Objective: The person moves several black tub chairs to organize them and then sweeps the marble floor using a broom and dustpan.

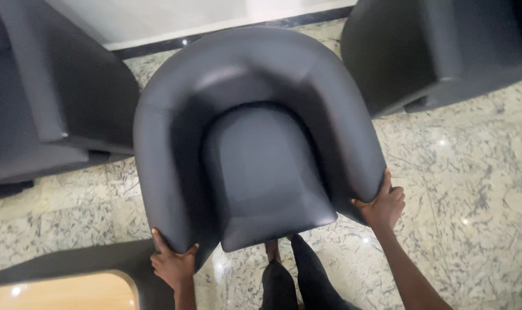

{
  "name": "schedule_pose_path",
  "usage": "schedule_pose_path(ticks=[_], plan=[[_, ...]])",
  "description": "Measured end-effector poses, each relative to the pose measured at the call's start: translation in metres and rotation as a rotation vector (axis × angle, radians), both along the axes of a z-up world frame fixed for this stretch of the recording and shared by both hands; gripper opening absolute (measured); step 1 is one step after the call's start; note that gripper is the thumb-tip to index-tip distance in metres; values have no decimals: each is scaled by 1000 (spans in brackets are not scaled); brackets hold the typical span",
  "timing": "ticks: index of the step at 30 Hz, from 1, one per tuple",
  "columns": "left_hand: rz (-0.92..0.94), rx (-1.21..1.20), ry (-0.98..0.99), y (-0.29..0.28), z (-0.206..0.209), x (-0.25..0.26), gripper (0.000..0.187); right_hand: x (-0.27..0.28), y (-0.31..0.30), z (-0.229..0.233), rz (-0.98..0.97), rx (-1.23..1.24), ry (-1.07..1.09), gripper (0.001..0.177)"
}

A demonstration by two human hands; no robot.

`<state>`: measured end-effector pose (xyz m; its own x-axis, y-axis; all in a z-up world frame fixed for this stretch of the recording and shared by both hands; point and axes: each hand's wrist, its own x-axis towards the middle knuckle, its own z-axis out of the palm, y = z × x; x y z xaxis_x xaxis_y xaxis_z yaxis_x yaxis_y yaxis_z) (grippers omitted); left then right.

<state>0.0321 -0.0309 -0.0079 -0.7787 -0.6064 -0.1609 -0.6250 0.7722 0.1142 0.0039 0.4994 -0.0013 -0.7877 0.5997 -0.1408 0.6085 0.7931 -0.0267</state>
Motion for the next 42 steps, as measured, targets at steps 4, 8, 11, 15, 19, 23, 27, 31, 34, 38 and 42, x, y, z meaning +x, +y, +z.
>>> schedule_pose_path(ticks=[4,8,11,15,19,23,27,31,34,38,42], plan=[[-31,-32,24,-5,-1,9,142,19,-8,2,-32,-8,21,135],[-121,-34,41,-23,0,17,143,40,-19,3,-94,-41,49,136],[-128,-32,-4,-39,-3,23,142,62,-35,2,-108,-66,124,135],[-190,-12,-81,-71,-8,13,147,78,-60,2,-260,-99,-39,138],[-45,-119,-208,-62,-17,11,150,80,-62,13,-250,-160,-169,138],[-32,-414,-147,15,-24,5,135,71,-62,35,-260,-274,-241,136],[-970,-334,-411,157,-13,13,96,78,-38,45,-103,-444,-285,136],[-1337,273,-202,334,21,22,90,121,-9,31,4,-561,-139,118],[-1620,609,-23,431,51,48,84,178,9,25,-116,-613,48,99],[-1829,343,-245,528,35,69,75,253,77,17,-279,-635,-18,85],[-1908,-120,-235,578,15,62,70,332,182,9,-524,-487,43,72]])
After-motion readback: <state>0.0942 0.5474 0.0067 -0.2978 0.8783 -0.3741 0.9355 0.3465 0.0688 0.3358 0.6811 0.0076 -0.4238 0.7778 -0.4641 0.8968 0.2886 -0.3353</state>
